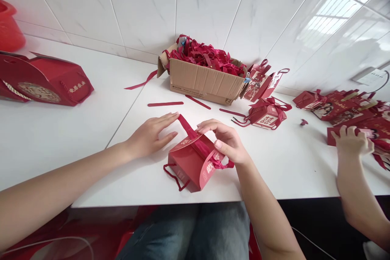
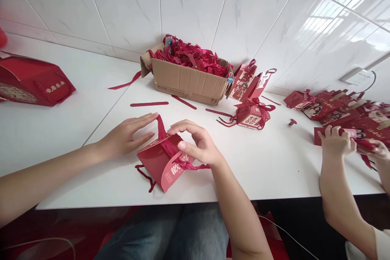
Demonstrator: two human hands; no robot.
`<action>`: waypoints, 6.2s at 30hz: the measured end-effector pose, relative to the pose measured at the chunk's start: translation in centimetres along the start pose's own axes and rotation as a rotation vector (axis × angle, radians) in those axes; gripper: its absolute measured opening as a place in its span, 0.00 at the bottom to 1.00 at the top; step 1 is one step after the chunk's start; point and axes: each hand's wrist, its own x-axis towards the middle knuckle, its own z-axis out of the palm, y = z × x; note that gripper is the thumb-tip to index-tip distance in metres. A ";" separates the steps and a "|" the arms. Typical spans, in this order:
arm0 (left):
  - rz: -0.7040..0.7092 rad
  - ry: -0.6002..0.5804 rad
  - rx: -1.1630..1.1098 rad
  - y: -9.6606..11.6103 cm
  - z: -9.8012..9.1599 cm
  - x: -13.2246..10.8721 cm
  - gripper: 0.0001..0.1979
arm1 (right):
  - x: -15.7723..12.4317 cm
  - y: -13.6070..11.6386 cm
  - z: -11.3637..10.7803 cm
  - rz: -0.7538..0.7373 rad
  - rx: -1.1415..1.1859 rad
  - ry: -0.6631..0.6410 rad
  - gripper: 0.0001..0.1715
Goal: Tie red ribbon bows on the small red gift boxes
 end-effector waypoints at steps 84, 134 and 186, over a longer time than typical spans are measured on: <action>0.047 -0.243 -0.238 4.2 -2.7 4.3 0.35 | 0.6 1.4 2.1 0.186 -0.428 0.464 0.05; 0.254 -0.138 -1.108 11.2 -13.3 14.6 0.18 | 2.4 0.7 10.0 0.237 -0.817 0.806 0.08; 0.071 0.182 -0.806 13.0 -16.0 12.4 0.23 | 2.3 0.7 9.5 0.224 -0.879 0.771 0.09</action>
